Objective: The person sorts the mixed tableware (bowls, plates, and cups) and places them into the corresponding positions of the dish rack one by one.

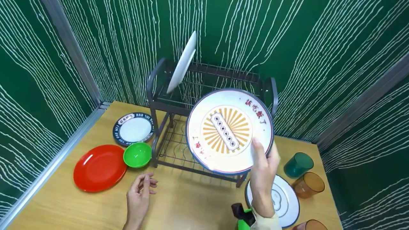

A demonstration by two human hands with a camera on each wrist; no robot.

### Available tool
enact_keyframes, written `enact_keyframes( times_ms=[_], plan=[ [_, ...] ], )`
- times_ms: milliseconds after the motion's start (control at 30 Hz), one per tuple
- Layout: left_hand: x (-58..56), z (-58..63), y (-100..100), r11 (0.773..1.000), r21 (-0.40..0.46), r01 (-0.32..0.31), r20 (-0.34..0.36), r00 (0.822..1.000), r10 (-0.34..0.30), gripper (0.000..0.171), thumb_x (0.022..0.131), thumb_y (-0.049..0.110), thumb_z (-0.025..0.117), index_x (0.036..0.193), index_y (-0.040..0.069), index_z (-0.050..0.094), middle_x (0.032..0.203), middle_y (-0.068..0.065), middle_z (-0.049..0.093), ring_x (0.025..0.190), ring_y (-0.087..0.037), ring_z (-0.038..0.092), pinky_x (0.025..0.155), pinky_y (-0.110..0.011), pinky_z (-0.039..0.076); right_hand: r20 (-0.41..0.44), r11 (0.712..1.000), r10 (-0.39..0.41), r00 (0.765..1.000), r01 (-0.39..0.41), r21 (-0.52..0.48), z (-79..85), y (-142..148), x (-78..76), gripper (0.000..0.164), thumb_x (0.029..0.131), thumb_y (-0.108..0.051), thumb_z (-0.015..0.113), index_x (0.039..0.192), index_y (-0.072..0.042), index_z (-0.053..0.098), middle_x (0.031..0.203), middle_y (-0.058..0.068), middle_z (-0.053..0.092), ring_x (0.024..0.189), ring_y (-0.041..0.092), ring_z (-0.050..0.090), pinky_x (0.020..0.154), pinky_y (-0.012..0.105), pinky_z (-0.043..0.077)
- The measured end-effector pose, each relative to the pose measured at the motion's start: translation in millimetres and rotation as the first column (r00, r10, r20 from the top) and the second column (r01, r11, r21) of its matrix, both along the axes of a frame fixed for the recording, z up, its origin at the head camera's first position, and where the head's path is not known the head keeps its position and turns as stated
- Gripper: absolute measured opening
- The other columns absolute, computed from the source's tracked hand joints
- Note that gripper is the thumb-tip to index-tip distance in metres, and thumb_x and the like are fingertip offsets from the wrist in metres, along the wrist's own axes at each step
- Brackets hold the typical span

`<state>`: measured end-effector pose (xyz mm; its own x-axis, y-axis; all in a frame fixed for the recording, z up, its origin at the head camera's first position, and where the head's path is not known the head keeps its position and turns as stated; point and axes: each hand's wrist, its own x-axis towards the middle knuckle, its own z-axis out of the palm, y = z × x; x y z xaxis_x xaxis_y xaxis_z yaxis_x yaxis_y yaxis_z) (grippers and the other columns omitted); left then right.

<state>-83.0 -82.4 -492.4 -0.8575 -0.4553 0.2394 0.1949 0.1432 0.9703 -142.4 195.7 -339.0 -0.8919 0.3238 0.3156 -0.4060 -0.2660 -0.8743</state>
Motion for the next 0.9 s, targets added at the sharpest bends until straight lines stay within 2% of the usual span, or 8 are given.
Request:
enact_keyframes(
  times_ms=[233, 400, 500, 633, 767, 900],
  plan=[
    [-1.1, -7.2, -4.2, 1.000, -0.028, -0.002, 0.023, 1.000, 0.002, 0.011, 0.095, 0.000, 0.053, 0.099, 0.003, 0.062, 0.080, -0.012, 0.066, 0.072, -0.032, 0.063, 0.054, -0.029, 0.054, -0.007, 0.998, 0.044, 0.999, -0.044, -0.044, 14.2, -2.5, -12.1, 0.043, 0.098, -0.009, 0.050, 0.139, -0.004, 0.039, 0.125, 0.024, 0.051, 0.102, 0.030, 0.062, 0.083, 0.031, 0.051],
    [0.2, -11.2, -5.8, 1.000, -0.028, -0.007, 0.057, 0.998, 0.008, 0.011, 0.095, 0.000, 0.052, 0.098, 0.003, 0.062, 0.081, -0.013, 0.066, 0.072, -0.026, 0.064, 0.055, -0.033, 0.055, -0.038, 0.999, 0.050, 0.998, -0.051, -0.012, 25.4, -5.6, -22.6, 0.042, 0.098, -0.008, 0.049, 0.139, -0.003, 0.041, 0.126, 0.024, 0.049, 0.106, 0.031, 0.059, 0.085, 0.030, 0.051],
    [-2.9, -25.9, -7.7, 1.000, -0.020, -0.013, 0.070, 0.997, 0.014, 0.010, 0.095, 0.002, 0.053, 0.099, 0.003, 0.063, 0.081, -0.011, 0.067, 0.072, -0.025, 0.064, 0.055, -0.035, 0.055, -0.062, 0.998, 0.066, 0.996, -0.065, 0.009, 32.0, -8.3, -28.5, 0.042, 0.098, -0.008, 0.049, 0.139, -0.004, 0.040, 0.127, 0.024, 0.049, 0.107, 0.032, 0.058, 0.087, 0.031, 0.050],
    [-8.2, -47.9, -11.6, 1.000, 0.002, -0.010, 0.079, 0.997, 0.010, 0.009, 0.095, 0.006, 0.055, 0.099, 0.004, 0.063, 0.082, -0.006, 0.067, 0.072, -0.026, 0.065, 0.055, -0.031, 0.055, -0.083, 0.997, 0.081, 0.993, -0.080, 0.022, 39.7, -11.2, -35.8, 0.041, 0.098, -0.007, 0.048, 0.139, -0.003, 0.040, 0.124, 0.025, 0.050, 0.103, 0.032, 0.061, 0.083, 0.031, 0.052],
    [-9.5, -57.2, -15.4, 1.000, 0.000, -0.015, 0.066, 0.998, 0.015, 0.009, 0.096, 0.011, 0.056, 0.098, 0.006, 0.063, 0.085, -0.003, 0.067, 0.072, -0.023, 0.065, 0.056, -0.026, 0.055, -0.105, 0.996, 0.078, 0.991, -0.073, 0.047, 43.9, -14.2, -43.6, 0.039, 0.098, -0.005, 0.046, 0.137, -0.002, 0.042, 0.123, 0.026, 0.051, 0.103, 0.032, 0.060, 0.084, 0.030, 0.052],
    [-10.2, -63.6, -19.9, 0.997, -0.049, -0.059, 0.053, 0.997, 0.061, 0.008, 0.095, 0.010, 0.057, 0.098, 0.006, 0.063, 0.088, -0.001, 0.067, 0.075, -0.024, 0.064, 0.058, -0.025, 0.054, -0.099, 0.993, 0.056, 0.994, -0.045, 0.112, 46.6, -17.3, -52.6, 0.039, 0.098, -0.004, 0.043, 0.137, -0.004, 0.043, 0.122, 0.024, 0.053, 0.102, 0.031, 0.060, 0.083, 0.028, 0.052]
  ],
)
